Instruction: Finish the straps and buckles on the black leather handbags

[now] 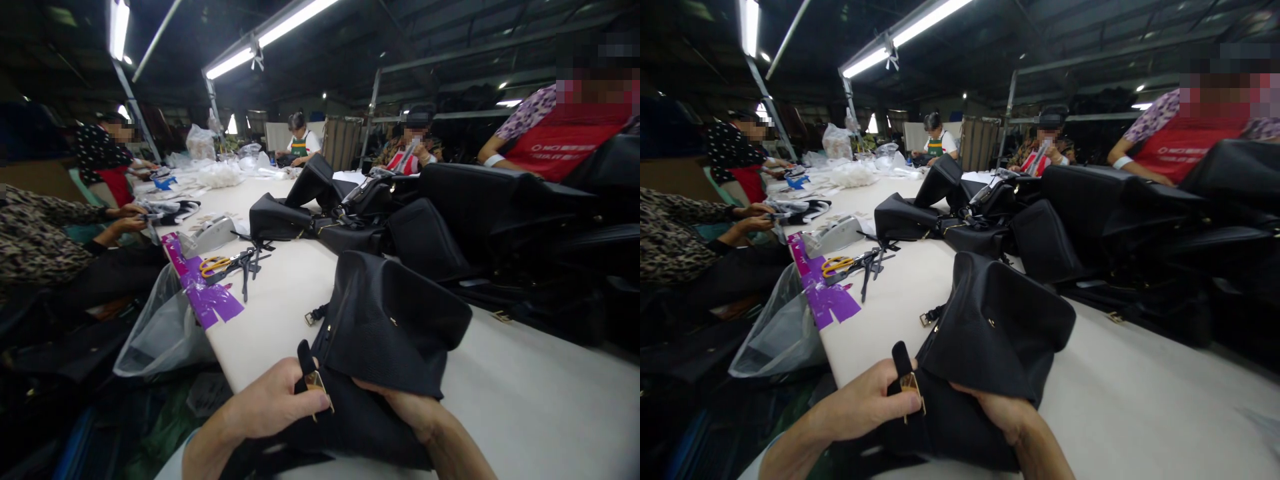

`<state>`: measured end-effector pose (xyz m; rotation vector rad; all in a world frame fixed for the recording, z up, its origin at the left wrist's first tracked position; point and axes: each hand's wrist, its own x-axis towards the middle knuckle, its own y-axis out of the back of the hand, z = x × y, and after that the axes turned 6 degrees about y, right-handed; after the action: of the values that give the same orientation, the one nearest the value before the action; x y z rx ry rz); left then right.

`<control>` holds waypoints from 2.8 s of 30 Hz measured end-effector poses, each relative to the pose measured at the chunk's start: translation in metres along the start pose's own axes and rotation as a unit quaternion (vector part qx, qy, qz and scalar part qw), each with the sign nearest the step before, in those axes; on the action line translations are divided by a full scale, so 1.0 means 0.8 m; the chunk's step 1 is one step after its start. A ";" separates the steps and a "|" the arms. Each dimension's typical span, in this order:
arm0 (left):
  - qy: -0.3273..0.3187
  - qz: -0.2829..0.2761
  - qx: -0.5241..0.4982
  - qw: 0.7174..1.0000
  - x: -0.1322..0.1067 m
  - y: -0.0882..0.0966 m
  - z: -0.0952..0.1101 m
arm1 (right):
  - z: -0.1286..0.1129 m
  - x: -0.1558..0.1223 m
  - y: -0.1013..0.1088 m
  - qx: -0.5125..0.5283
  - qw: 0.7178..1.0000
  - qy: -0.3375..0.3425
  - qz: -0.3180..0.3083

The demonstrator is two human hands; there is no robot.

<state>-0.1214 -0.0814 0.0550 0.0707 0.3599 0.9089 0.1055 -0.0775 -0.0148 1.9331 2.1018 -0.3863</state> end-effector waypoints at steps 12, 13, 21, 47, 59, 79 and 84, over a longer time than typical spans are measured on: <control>-0.014 -0.069 0.035 0.997 -0.010 0.020 0.002 | -0.019 -0.004 -0.002 0.031 0.995 -0.092 -0.025; -0.009 -0.066 0.022 0.998 -0.011 0.021 0.000 | -0.021 -0.006 -0.002 0.023 0.996 -0.088 -0.017; -0.003 0.113 0.062 0.992 -0.034 0.005 0.007 | -0.071 -0.035 -0.011 -0.074 0.996 0.010 -0.043; -0.005 0.233 0.114 0.966 -0.025 -0.008 0.014 | -0.123 -0.061 -0.045 -0.328 0.909 0.226 -0.126; -0.055 0.405 0.259 0.875 -0.035 -0.059 -0.001 | -0.115 -0.056 -0.041 -0.259 0.942 0.133 -0.168; 0.056 0.378 0.344 0.858 -0.021 -0.062 0.023 | -0.092 -0.059 -0.059 -0.330 0.868 0.347 -0.128; 0.024 0.406 0.321 0.856 -0.013 -0.066 0.014 | -0.098 -0.060 -0.058 -0.288 0.891 0.331 -0.116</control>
<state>-0.0834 -0.1210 0.0570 0.8754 0.6945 1.5929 0.0621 -0.0974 0.0767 1.5687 2.4404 0.8963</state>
